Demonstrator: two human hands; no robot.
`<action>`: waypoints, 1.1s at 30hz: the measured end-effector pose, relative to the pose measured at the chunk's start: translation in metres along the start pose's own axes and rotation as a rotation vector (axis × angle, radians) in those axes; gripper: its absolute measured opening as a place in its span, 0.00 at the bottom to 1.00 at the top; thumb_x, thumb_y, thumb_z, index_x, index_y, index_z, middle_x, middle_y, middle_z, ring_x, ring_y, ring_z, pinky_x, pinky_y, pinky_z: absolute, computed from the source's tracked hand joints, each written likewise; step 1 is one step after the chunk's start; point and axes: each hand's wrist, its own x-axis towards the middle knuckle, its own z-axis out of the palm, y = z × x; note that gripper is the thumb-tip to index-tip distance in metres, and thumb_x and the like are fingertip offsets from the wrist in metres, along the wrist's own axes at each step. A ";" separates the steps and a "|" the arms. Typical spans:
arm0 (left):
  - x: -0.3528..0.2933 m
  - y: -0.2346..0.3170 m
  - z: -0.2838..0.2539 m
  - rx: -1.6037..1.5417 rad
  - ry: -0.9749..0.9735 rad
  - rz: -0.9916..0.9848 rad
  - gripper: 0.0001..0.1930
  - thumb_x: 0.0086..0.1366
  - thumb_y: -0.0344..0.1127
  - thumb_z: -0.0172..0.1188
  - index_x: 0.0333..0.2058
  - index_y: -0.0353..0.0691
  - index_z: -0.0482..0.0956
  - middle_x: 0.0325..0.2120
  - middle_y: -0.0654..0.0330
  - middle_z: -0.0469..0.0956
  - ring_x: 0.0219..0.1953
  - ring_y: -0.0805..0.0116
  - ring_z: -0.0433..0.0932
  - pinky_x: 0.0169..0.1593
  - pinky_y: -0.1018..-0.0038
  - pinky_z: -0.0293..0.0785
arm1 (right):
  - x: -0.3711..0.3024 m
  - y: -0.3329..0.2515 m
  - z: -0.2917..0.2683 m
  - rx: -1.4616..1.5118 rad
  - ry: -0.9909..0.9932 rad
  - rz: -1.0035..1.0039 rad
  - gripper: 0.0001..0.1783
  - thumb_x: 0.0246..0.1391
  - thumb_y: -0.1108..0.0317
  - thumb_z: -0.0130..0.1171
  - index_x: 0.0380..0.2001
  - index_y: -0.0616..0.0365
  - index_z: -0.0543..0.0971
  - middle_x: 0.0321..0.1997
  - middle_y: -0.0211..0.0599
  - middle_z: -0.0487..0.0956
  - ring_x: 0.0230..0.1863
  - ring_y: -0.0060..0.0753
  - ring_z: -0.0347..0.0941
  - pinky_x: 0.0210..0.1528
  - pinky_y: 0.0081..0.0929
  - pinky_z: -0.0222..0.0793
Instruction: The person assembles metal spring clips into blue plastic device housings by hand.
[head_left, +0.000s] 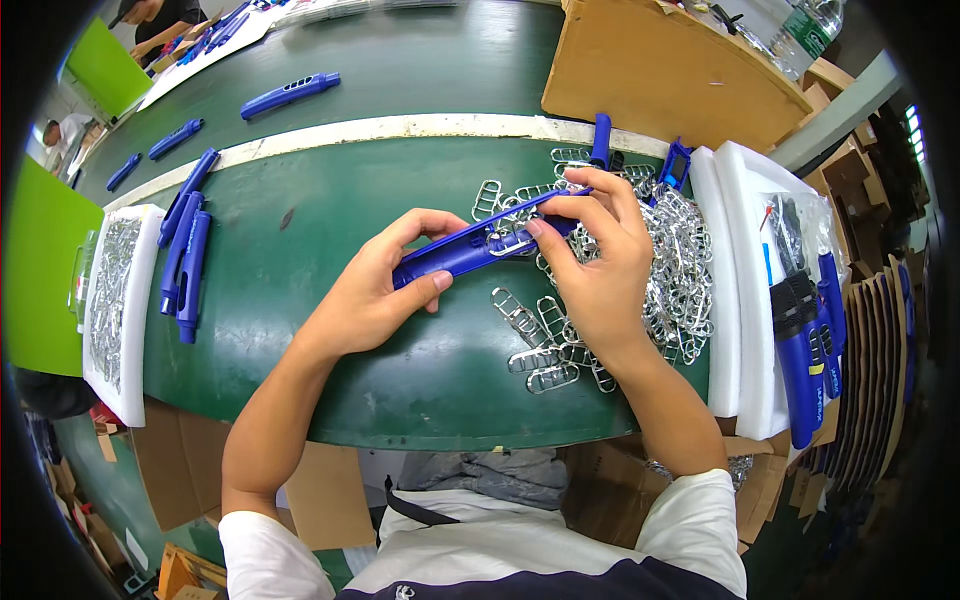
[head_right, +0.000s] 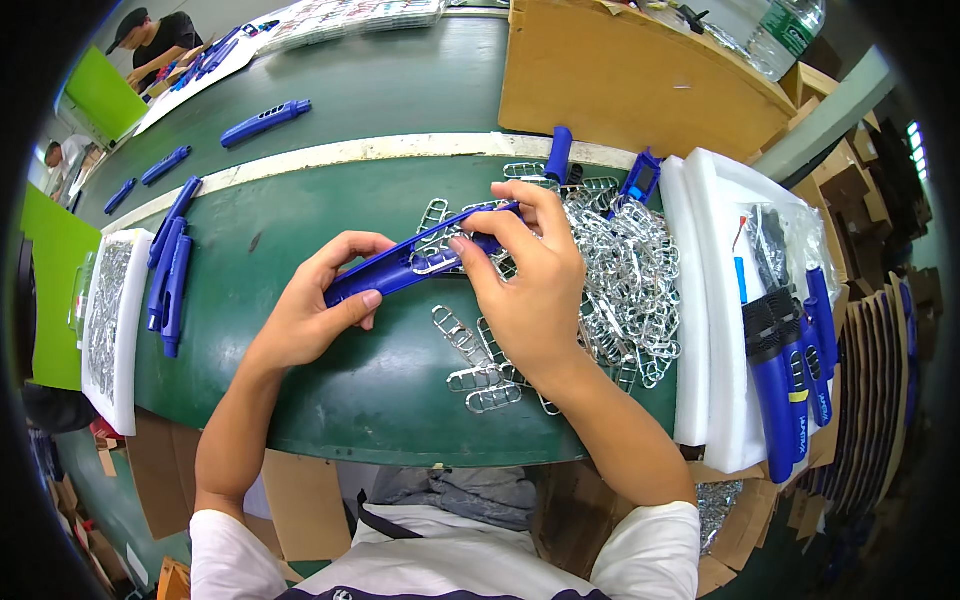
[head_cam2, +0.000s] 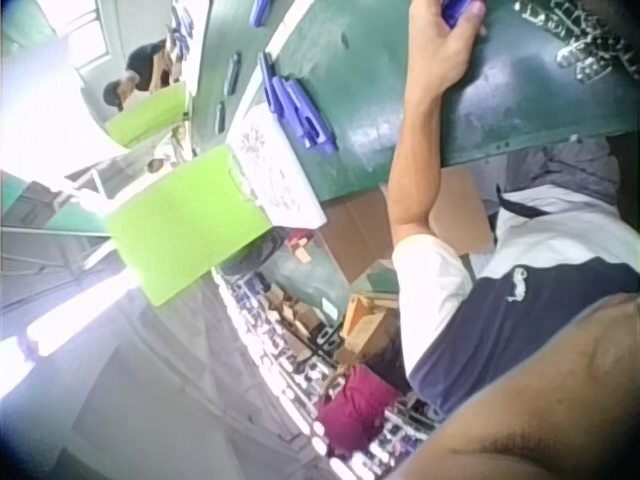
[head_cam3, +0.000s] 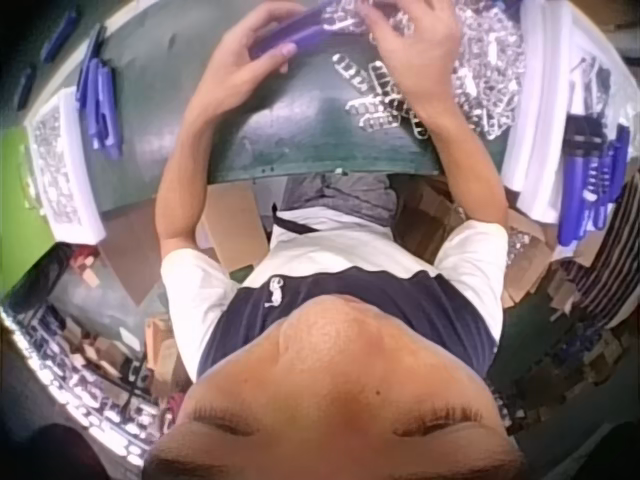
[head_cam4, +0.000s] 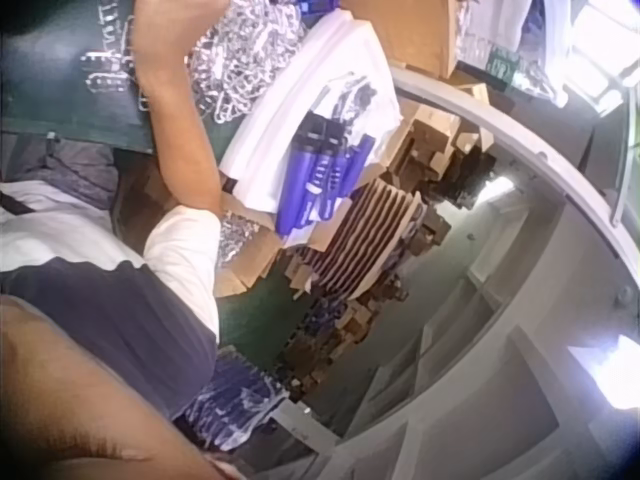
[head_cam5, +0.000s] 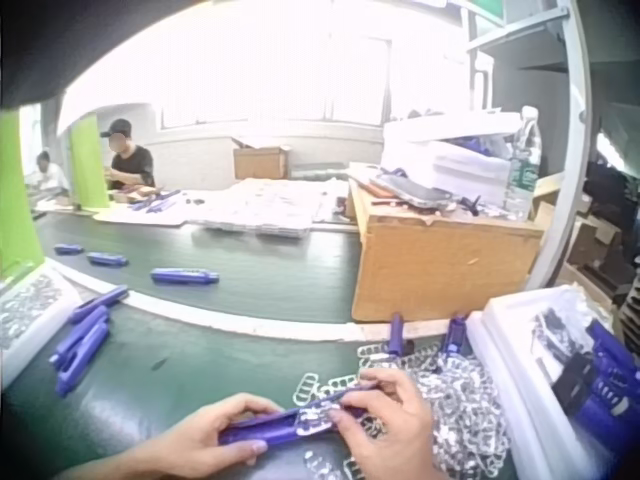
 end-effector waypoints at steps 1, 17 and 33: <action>0.000 -0.001 0.001 -0.044 -0.003 -0.016 0.22 0.69 0.25 0.61 0.61 0.34 0.71 0.46 0.60 0.77 0.36 0.78 0.77 0.40 0.78 0.76 | -0.001 0.002 0.002 -0.041 0.028 -0.026 0.10 0.49 0.73 0.76 0.34 0.60 0.86 0.52 0.45 0.79 0.48 0.44 0.80 0.53 0.37 0.76; 0.003 0.004 -0.008 0.197 -0.169 -0.172 0.13 0.74 0.31 0.58 0.53 0.33 0.78 0.32 0.64 0.78 0.28 0.78 0.73 0.32 0.78 0.72 | -0.003 -0.007 0.002 0.183 -0.242 0.034 0.05 0.51 0.77 0.72 0.32 0.62 0.85 0.53 0.45 0.83 0.46 0.43 0.83 0.49 0.36 0.78; 0.002 -0.008 -0.003 0.407 -0.146 0.102 0.12 0.70 0.28 0.60 0.50 0.32 0.80 0.24 0.54 0.79 0.23 0.66 0.76 0.33 0.69 0.72 | -0.003 -0.008 0.000 0.004 -0.327 -0.080 0.07 0.46 0.78 0.72 0.26 0.62 0.81 0.54 0.41 0.80 0.51 0.44 0.80 0.54 0.42 0.73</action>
